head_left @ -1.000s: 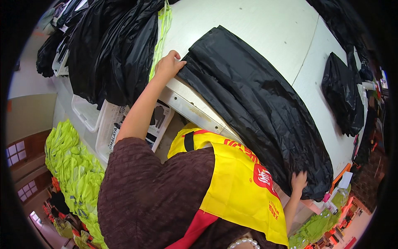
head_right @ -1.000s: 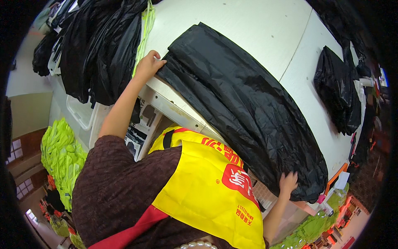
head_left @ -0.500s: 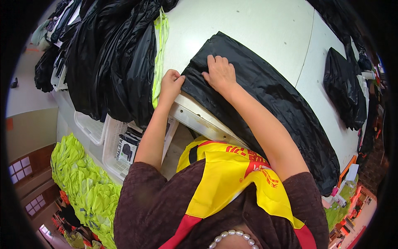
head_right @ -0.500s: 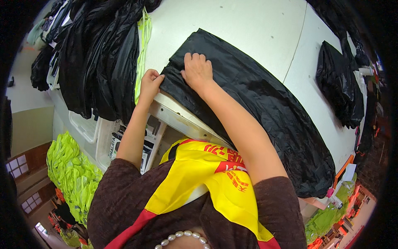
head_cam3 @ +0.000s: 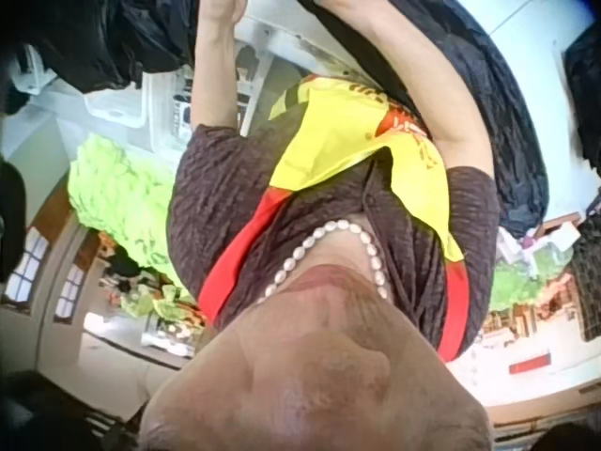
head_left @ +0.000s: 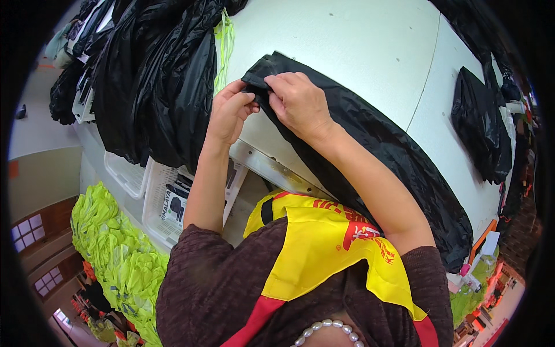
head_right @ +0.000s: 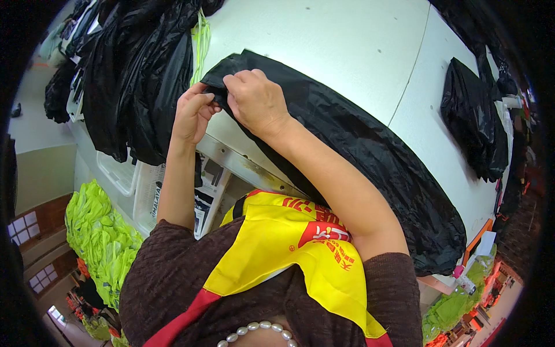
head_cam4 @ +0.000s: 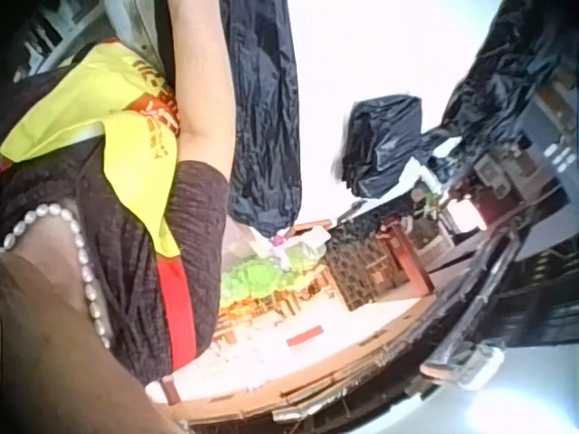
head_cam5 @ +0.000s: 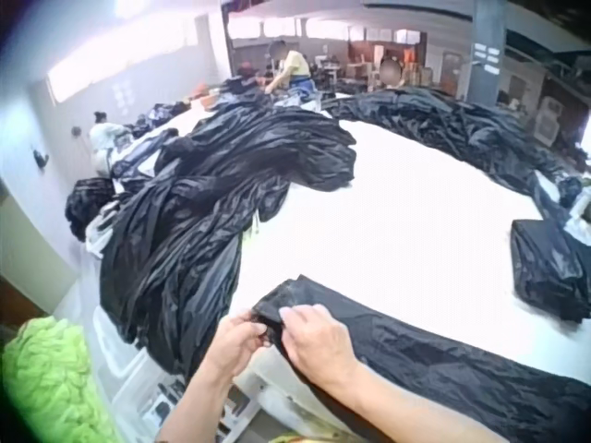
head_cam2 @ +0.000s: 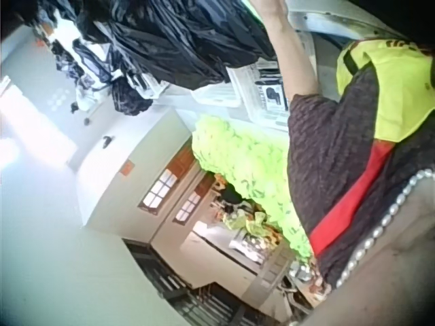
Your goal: The person folds black trousers on a white table, smoothing and aligning them before stacking. The person uses scissors to snip threads from the trousers and places the folded items into a white basket.
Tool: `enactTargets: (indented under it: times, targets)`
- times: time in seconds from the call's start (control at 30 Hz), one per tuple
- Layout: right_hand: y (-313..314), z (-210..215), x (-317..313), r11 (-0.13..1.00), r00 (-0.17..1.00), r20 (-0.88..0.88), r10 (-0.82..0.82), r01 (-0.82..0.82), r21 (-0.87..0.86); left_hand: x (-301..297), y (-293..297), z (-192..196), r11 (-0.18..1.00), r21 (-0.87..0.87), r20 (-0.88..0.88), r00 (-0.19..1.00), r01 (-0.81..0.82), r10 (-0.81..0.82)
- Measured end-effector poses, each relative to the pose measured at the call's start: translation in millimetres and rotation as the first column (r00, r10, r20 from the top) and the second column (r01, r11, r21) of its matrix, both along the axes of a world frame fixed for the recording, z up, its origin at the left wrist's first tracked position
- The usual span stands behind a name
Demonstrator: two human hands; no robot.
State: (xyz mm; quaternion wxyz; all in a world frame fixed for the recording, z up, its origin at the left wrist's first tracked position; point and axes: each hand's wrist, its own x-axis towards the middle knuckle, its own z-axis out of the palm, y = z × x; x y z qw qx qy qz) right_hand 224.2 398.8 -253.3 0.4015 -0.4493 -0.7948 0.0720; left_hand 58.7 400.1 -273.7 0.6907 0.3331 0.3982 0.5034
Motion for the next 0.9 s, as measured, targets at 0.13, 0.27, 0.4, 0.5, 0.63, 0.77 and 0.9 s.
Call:
enactTargets:
  times: [0.13, 0.27, 0.4, 0.5, 0.63, 0.77, 0.9]
  targets:
    - [-11.3, -7.7, 9.0, 0.997, 0.998, 0.057, 0.002, 0.002, -0.075, 7.2, -5.0, 9.1, 0.995, 0.096, -0.071, 0.997, 0.017, -0.01]
    - [-15.8, -13.9, 11.1, 0.999, 0.998, 0.067, -0.015, 0.013, 0.038, 15.4, -7.5, 15.2, 0.992, 0.122, -0.146, 0.988, -0.027, 0.045]
    - [-26.3, -16.6, 8.1, 0.998, 0.996, 0.091, 0.023, -0.029, 0.063, 17.5, -15.2, 12.3, 0.978, 0.141, -0.36, 0.912, -0.153, 0.195]
    - [-32.6, -20.6, 9.7, 0.997, 0.997, 0.075, 0.0, -0.006, 0.079, 18.1, -7.7, 8.1, 0.979, 0.166, -0.398, 0.9, -0.12, 0.177]
    - [-50.4, -35.4, 29.3, 0.986, 0.98, 0.128, -0.153, 0.142, 0.087, 11.7, 26.1, -21.0, 0.986, 0.158, -0.296, 0.951, -0.047, 0.093]
    - [-116.2, -37.7, 105.6, 0.965, 0.953, 0.248, -0.172, 0.213, -0.152, -0.6, 44.1, -2.4, 0.991, 0.078, -0.293, 0.948, -0.107, 0.125]
    - [-251.9, -56.2, 237.9, 0.811, 0.818, 0.283, -0.501, 0.558, -0.178, 4.8, 50.0, 4.9, 0.988, 0.125, -0.283, 0.951, -0.088, 0.12]
